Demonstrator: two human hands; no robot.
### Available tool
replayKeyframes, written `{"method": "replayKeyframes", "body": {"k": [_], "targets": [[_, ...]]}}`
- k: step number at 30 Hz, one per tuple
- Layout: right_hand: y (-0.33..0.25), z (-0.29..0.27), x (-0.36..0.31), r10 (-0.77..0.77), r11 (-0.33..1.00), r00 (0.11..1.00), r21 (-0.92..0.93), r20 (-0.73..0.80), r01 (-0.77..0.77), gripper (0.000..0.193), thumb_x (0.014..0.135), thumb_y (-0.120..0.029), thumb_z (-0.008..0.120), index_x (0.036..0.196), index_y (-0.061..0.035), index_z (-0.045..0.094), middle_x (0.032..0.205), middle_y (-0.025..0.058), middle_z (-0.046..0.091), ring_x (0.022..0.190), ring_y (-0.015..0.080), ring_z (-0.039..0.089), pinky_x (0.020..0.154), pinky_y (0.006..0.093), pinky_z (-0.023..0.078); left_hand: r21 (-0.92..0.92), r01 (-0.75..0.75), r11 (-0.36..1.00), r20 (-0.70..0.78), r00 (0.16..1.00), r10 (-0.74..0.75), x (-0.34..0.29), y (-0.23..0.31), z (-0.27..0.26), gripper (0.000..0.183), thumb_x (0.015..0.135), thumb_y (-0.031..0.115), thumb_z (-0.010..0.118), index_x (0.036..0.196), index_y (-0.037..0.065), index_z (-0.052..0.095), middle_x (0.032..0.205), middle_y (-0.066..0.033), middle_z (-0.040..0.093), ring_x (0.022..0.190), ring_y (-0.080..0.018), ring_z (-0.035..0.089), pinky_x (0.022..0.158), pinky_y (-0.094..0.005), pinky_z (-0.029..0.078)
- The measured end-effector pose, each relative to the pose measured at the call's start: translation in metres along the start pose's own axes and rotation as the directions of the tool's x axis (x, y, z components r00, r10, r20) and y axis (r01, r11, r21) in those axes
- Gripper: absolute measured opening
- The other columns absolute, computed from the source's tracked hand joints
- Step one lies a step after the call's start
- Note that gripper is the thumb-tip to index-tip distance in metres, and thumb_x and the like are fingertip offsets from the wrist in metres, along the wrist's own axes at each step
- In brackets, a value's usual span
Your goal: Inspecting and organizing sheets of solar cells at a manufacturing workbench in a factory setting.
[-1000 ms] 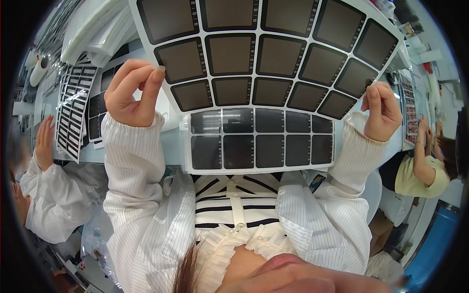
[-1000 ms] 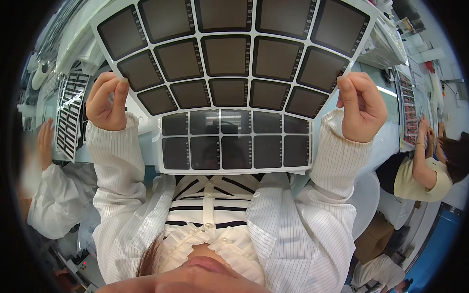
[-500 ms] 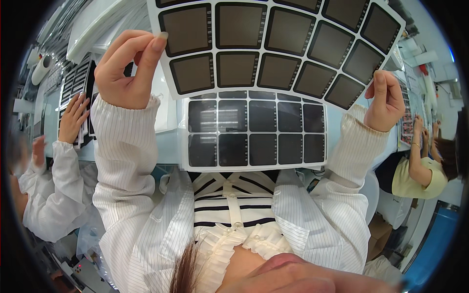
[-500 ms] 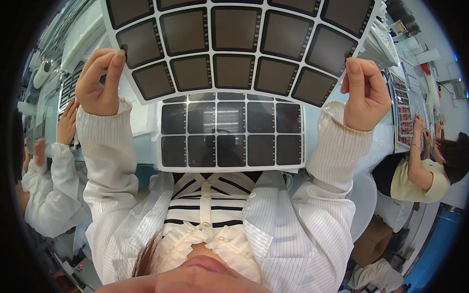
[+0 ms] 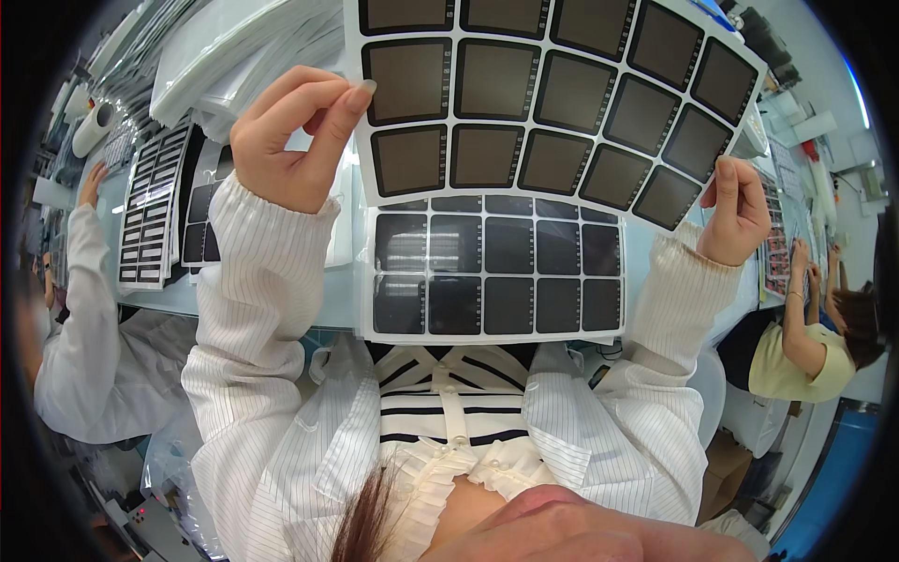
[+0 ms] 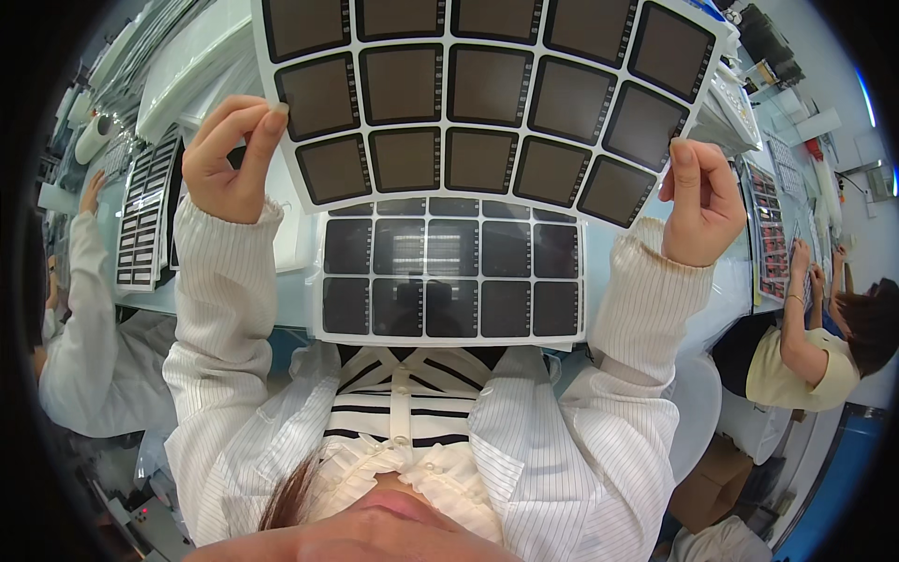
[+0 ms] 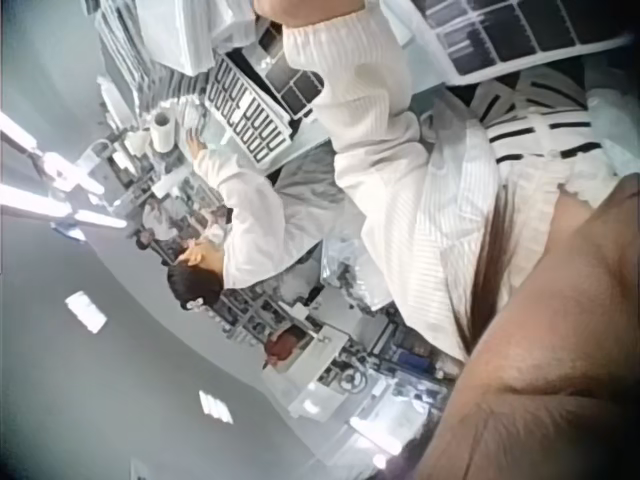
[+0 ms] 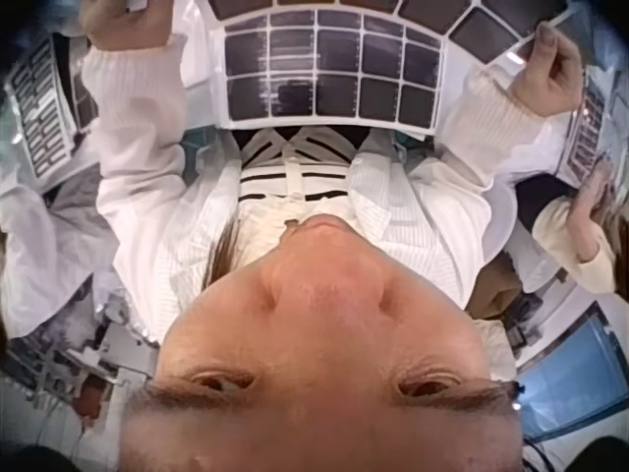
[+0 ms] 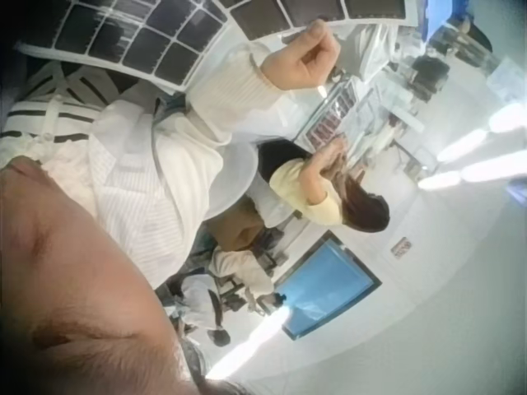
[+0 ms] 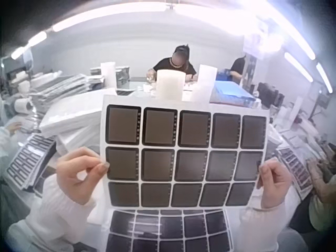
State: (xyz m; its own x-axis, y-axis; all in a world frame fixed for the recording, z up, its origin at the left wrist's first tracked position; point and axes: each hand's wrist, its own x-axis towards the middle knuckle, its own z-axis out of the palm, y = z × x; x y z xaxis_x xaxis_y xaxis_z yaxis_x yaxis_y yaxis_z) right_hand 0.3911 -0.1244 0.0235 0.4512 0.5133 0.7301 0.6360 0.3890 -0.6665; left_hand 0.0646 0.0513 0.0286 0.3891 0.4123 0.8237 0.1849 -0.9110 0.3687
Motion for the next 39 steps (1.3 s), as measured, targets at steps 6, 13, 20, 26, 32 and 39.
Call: {"method": "replayKeyframes", "body": {"k": [6,13,20,26,32,39], "targets": [[-0.003,0.007,0.009,0.04,0.999,0.999,-0.038,-0.002,-0.04,0.011,0.083,-0.01,0.061,0.082,0.0006,0.062,0.065,-0.0004,0.054,0.05,0.0045,0.043,0.045,0.0169,0.031,-0.009,0.118,0.993,0.024,0.993,-0.118,0.002,-0.011,0.01,0.017,0.079,0.014,0.066,0.072,-0.002,0.064,0.063,-0.0034,0.057,0.052,-0.0082,0.045,0.047,-0.0205,0.036],[0.016,0.023,0.041,0.319,0.931,0.932,-0.238,0.173,-0.275,0.02,0.079,-0.016,0.066,0.077,0.0035,0.064,0.057,-0.0003,0.055,0.05,0.0047,0.046,0.047,0.0187,0.034,-0.002,0.554,0.833,0.414,0.758,-0.503,0.016,-0.045,0.039,0.03,0.084,0.025,0.058,0.072,-0.002,0.061,0.059,0.0015,0.051,0.055,-0.0056,0.04,0.051,-0.0224,0.031],[0.075,0.042,0.086,0.445,0.876,0.867,-0.308,0.223,-0.371,0.027,0.075,-0.025,0.067,0.075,0.0025,0.067,0.056,-0.0003,0.056,0.049,0.0054,0.047,0.046,0.0202,0.034,0.204,0.62,0.757,0.461,0.622,-0.633,0.037,-0.095,0.088,0.037,0.081,0.036,0.057,0.073,0.001,0.065,0.064,-0.0061,0.061,0.06,-0.0144,0.055,0.061,-0.0295,0.043],[0.14,0.073,0.104,0.456,0.871,0.865,-0.308,0.211,-0.384,0.028,0.074,-0.026,0.068,0.08,0.0018,0.068,0.06,0.0011,0.06,0.052,0.0059,0.049,0.051,0.0201,0.038,0.265,0.618,0.74,0.403,0.626,-0.667,0.042,-0.141,0.121,0.038,0.081,0.039,0.054,0.078,0.003,0.067,0.072,-0.0085,0.065,0.071,-0.0201,0.062,0.071,-0.0321,0.047],[0.178,0.089,0.095,0.513,0.836,0.824,-0.355,0.239,-0.418,0.025,0.077,-0.026,0.067,0.077,-0.0011,0.067,0.056,-0.0027,0.054,0.047,0.0036,0.044,0.045,0.0192,0.031,0.356,0.621,0.698,0.361,0.597,-0.716,0.034,-0.155,0.131,0.036,0.082,0.037,0.055,0.081,0.003,0.067,0.079,-0.0126,0.066,0.076,-0.0244,0.063,0.075,-0.034,0.047],[0.186,0.09,0.086,0.594,0.793,0.77,-0.334,0.234,-0.51,0.031,0.074,-0.029,0.069,0.08,0.0012,0.068,0.062,0.0021,0.061,0.051,0.0061,0.051,0.051,0.0212,0.04,0.431,0.573,0.697,0.332,0.617,-0.713,0.028,-0.161,0.128,0.04,0.082,0.04,0.054,0.082,0.002,0.067,0.075,-0.0116,0.065,0.071,-0.0217,0.061,0.07,-0.0331,0.045]]}}
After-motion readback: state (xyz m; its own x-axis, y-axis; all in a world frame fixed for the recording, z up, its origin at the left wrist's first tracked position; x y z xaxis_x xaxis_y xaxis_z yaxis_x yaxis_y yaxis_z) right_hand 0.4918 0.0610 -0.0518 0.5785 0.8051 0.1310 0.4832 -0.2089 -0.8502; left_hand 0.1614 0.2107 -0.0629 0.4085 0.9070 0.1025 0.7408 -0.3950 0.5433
